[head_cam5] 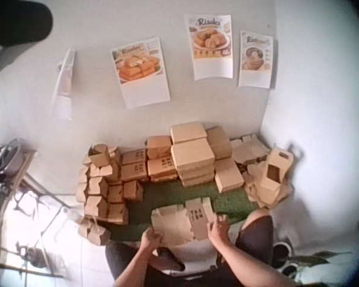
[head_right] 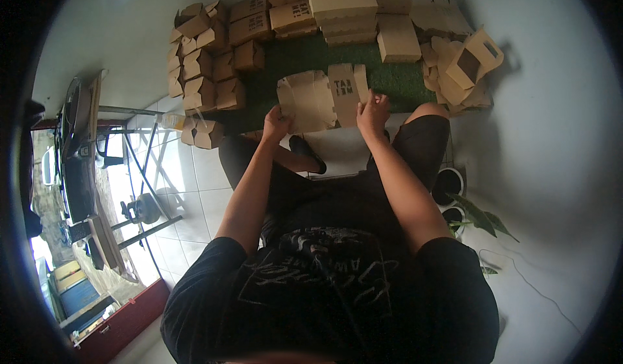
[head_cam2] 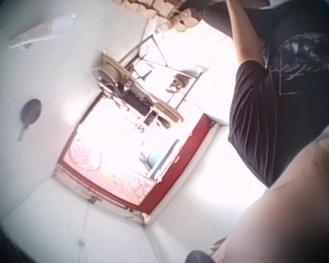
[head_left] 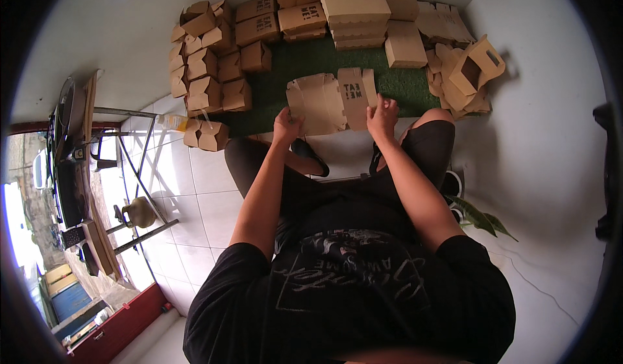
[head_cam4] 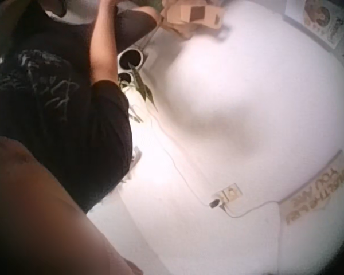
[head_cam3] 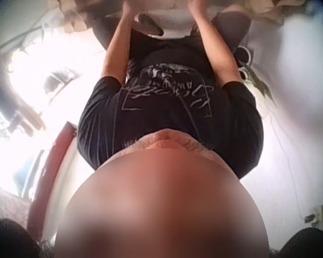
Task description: The person assembles flat cardboard boxes by folding flaps and inserting tabs into slots. They complete one box, place it on a stack, then begin assembling a second box.
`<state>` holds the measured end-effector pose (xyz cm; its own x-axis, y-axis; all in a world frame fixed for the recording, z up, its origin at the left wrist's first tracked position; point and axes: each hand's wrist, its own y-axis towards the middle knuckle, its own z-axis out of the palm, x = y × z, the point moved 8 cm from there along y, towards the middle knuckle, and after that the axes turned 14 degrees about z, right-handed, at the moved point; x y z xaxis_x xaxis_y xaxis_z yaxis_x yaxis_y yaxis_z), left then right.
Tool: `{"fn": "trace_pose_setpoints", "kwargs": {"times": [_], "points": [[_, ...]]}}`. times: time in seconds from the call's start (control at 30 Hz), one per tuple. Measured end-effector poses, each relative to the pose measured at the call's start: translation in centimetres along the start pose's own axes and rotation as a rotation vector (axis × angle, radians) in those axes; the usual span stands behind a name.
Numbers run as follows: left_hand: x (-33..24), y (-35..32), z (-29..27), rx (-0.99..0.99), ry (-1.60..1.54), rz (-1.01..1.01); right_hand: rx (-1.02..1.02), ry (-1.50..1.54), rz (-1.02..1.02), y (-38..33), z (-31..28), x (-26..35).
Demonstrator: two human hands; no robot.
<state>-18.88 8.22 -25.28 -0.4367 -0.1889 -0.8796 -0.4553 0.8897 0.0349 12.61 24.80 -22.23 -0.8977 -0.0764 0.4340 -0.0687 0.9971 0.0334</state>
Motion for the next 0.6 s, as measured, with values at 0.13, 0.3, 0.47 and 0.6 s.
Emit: {"fn": "trace_pose_setpoints", "kwargs": {"times": [0.13,0.3,0.47,0.6], "points": [[0.1,-0.8,0.3,-0.026,-0.226,-0.142,0.114,0.107,0.105,1.8,1.9,-2.1],[-0.9,-0.9,0.1,-0.085,-0.284,-0.129,0.121,0.270,0.171,2.3,1.8,-2.8],[0.3,-0.4,0.5,-0.088,-0.289,-0.175,0.163,0.501,0.301,3.0,2.7,-4.0],[0.6,-0.4,-0.4,-0.161,-0.148,-0.220,0.296,0.711,0.466,2.5,3.0,-5.5]]}}
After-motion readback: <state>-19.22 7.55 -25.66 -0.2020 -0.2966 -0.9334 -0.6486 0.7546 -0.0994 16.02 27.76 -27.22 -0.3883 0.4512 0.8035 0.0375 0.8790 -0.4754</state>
